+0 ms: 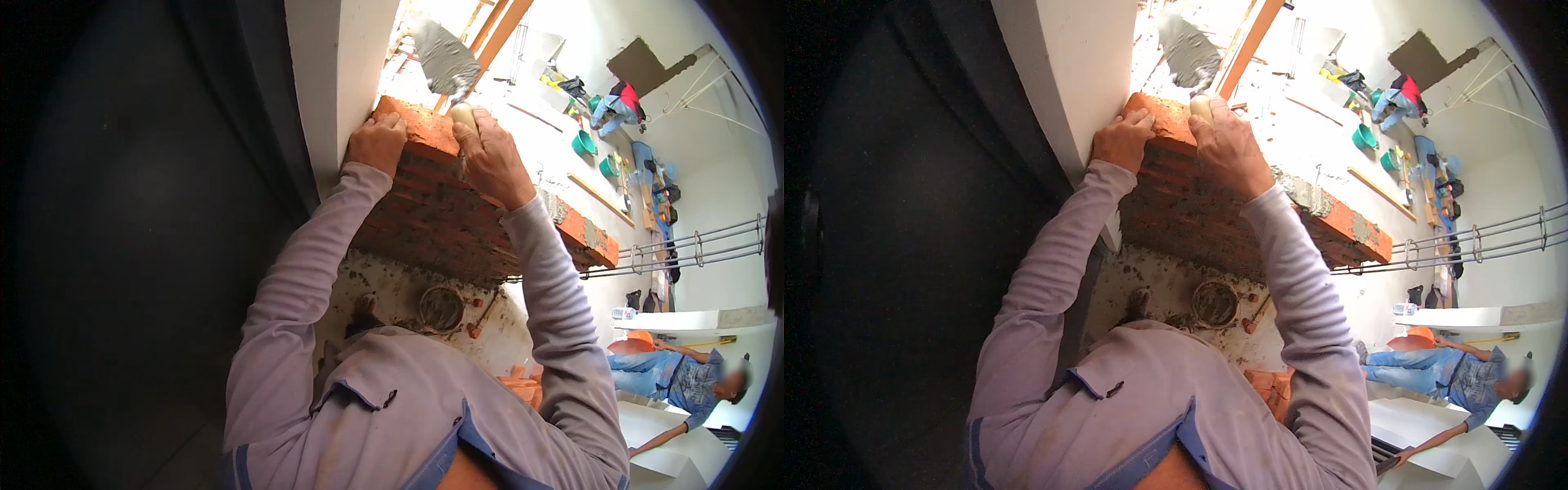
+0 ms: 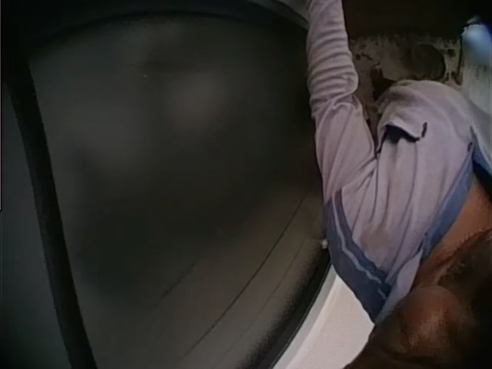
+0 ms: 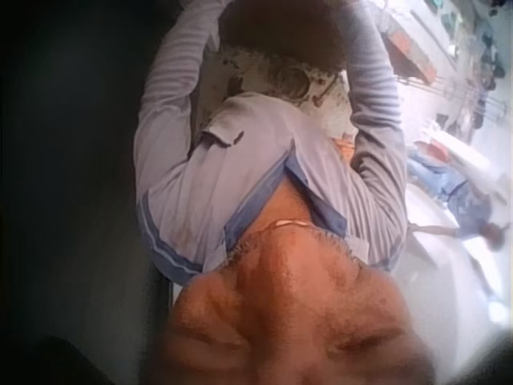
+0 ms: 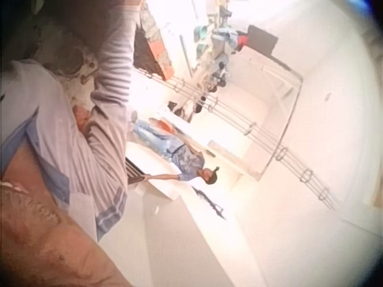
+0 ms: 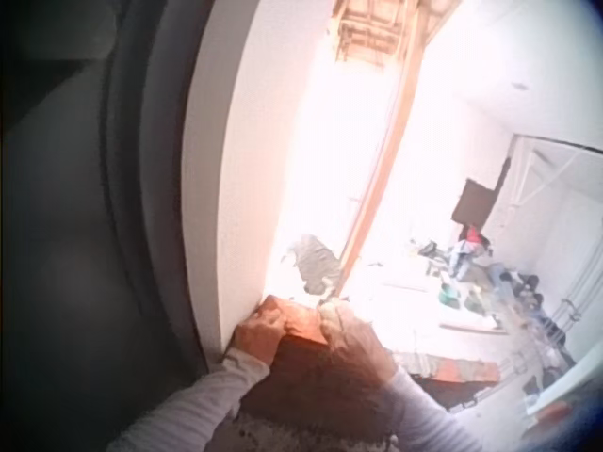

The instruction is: The person applies mortar to the top of a brick wall using a trowel, picks up a brick, places it on the mortar, and taps it into place before smoothing the excess mortar.

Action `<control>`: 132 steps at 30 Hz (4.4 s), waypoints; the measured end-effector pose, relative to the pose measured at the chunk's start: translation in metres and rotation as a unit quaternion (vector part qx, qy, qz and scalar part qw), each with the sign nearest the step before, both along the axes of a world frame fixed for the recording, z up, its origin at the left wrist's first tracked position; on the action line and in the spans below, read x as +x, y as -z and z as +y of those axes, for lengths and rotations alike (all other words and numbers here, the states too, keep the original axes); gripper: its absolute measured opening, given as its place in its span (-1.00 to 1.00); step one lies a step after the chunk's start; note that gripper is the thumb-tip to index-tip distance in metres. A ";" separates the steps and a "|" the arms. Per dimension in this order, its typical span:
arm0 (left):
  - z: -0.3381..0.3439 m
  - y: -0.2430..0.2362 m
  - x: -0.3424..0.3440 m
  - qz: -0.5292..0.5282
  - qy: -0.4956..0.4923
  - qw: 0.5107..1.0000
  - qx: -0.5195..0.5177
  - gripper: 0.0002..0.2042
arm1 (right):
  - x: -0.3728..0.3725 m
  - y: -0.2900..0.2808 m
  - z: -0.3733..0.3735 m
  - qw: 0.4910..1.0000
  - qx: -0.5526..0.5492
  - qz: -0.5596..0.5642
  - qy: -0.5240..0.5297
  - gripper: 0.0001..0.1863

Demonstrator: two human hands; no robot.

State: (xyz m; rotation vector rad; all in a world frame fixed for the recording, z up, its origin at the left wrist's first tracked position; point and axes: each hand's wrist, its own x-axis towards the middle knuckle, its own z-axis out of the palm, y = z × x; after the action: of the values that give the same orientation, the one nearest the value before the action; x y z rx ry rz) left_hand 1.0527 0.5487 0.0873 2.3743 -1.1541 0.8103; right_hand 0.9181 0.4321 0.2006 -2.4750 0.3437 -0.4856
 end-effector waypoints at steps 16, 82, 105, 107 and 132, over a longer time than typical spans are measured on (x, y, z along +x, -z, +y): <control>0.002 -0.003 -0.001 -0.001 0.011 1.000 -0.011 -0.92 | 0.001 0.020 -0.005 0.994 -0.067 0.064 -0.060 -0.73; 0.022 -0.088 0.010 0.416 0.256 0.872 -0.020 -0.01 | -0.104 0.150 -0.022 0.935 0.165 0.262 -0.172 -0.58; 0.007 -0.078 0.017 0.351 0.060 0.921 0.155 -0.10 | -0.092 0.150 -0.089 0.949 0.216 0.151 -0.171 -0.72; 0.007 -0.078 0.015 0.347 0.072 0.924 0.144 -0.15 | -0.104 0.144 -0.090 0.960 0.182 0.115 -0.178 -0.73; -0.005 -0.010 -0.035 0.095 0.026 0.993 -0.071 -0.63 | -0.119 0.006 -0.189 0.982 -0.163 0.090 -0.034 -0.53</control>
State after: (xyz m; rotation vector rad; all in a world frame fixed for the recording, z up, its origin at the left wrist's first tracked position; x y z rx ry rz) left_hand 1.0182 0.5440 0.0971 2.2405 -1.0417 0.6134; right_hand 0.7987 0.2426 0.1947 -2.8486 0.2667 -0.3090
